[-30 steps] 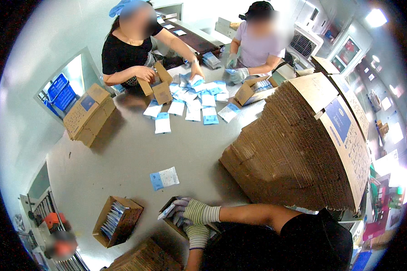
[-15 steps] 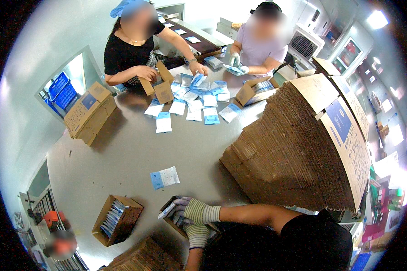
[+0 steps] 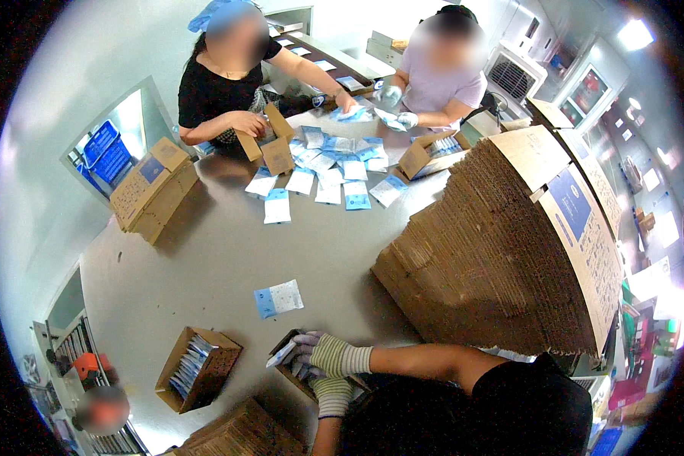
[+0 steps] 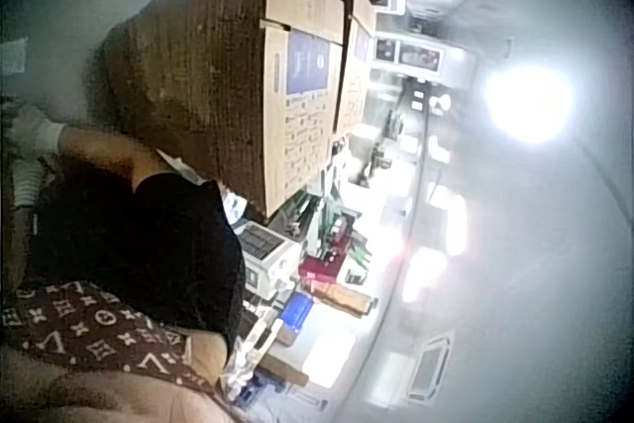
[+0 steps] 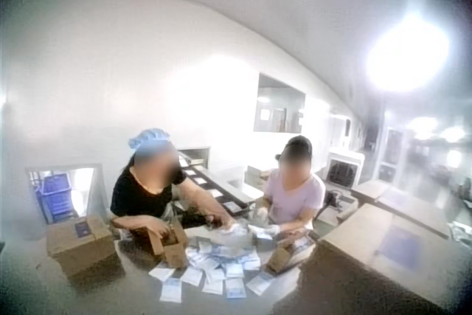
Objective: The person picks up small blue and white pouches from a metal table, places them into small cardboard boxes, and stacks the filled boxes into a pile.
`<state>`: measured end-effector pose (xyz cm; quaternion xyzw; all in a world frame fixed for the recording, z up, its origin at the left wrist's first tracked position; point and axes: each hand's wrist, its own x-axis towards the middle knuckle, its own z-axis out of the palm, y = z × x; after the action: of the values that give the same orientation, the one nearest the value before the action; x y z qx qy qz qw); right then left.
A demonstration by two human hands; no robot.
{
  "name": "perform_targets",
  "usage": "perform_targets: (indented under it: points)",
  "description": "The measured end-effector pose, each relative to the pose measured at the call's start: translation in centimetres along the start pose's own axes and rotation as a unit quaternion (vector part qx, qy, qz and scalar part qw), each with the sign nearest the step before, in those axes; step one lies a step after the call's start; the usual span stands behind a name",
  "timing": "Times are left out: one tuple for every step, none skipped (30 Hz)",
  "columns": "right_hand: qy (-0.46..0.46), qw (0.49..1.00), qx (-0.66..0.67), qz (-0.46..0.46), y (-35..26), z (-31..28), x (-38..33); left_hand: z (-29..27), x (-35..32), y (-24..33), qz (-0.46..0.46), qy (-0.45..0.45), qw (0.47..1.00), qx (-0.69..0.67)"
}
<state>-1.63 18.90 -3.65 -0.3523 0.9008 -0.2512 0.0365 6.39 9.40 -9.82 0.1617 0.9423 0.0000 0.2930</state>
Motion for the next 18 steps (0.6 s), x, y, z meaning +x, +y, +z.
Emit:
perform_targets:
  points:
    - [0.0, 1.0, 0.0, 0.001, 0.1, 0.1, -0.1, 0.2, 0.1, 0.0, 0.001, 0.0, 1.0, 0.0]
    - [-0.003, 1.0, 0.004, 0.004, 0.0, 0.1, 0.0, 0.3, 0.2, -0.1, 0.007, 0.022, 1.0, 0.006]
    - [-0.006, 1.0, 0.008, 0.007, -0.1, 0.2, 0.2, 0.4, 0.1, -0.2, 0.01, 0.033, 0.999, 0.008]
    - [-0.006, 1.0, 0.009, 0.006, -0.1, 0.2, 0.2, 0.5, 0.1, -0.3, 0.012, 0.044, 0.999, 0.011]
    - [-0.008, 1.0, 0.019, 0.009, -0.3, -0.1, 0.3, 0.1, 0.0, -0.2, 0.003, 0.03, 1.0, -0.002]
    - [-0.011, 0.999, 0.029, 0.013, -0.4, -0.5, 0.4, -0.3, -0.1, -0.2, -0.006, 0.016, 1.0, -0.016]
    - [-0.011, 0.999, 0.03, 0.012, -0.5, -0.7, 0.5, -0.7, -0.2, -0.1, -0.007, 0.016, 1.0, -0.016]
    - [-0.006, 1.0, 0.017, 0.001, -0.5, -1.1, 0.3, -2.1, -0.4, 0.2, -0.013, -0.023, 0.999, -0.023]
    - [0.0, 1.0, 0.005, -0.011, -0.4, -1.2, 0.3, -3.1, -0.6, 0.4, -0.021, -0.062, 0.997, -0.03]
    - [0.0, 1.0, 0.005, -0.01, -0.3, -1.1, 0.2, -3.7, -0.9, 0.5, -0.02, -0.062, 0.997, -0.03]
    - [-0.004, 1.0, 0.001, -0.006, -0.3, -0.9, 0.2, -4.2, -1.1, 0.6, -0.019, -0.062, 0.998, -0.027]
    - [-0.008, 1.0, -0.002, -0.003, -0.2, -0.8, 0.1, -4.4, -1.2, 0.6, -0.017, -0.061, 0.998, -0.024]
    - [-0.008, 1.0, -0.002, -0.002, -0.2, -0.6, 0.0, -4.3, -1.1, 0.6, -0.017, -0.061, 0.998, -0.024]
    - [-0.015, 1.0, -0.006, 0.0, -0.3, -0.6, 0.2, -4.1, -0.9, 0.3, -0.005, -0.082, 0.996, -0.04]
    - [-0.022, 1.0, -0.01, 0.002, -0.4, -0.7, 0.3, -3.8, -0.7, 0.2, 0.006, -0.103, 0.993, -0.056]
    - [-0.022, 1.0, -0.01, 0.001, -0.5, -0.7, 0.3, -3.2, -0.5, 0.0, 0.005, -0.103, 0.993, -0.056]
    - [-0.024, 1.0, -0.01, -0.002, -0.6, -0.9, 0.4, -2.7, -0.4, -0.1, 0.004, -0.072, 0.994, -0.076]
    - [-0.027, 1.0, -0.009, -0.005, -0.6, -1.1, 0.5, -2.1, -0.3, -0.3, 0.003, -0.041, 0.994, -0.097]
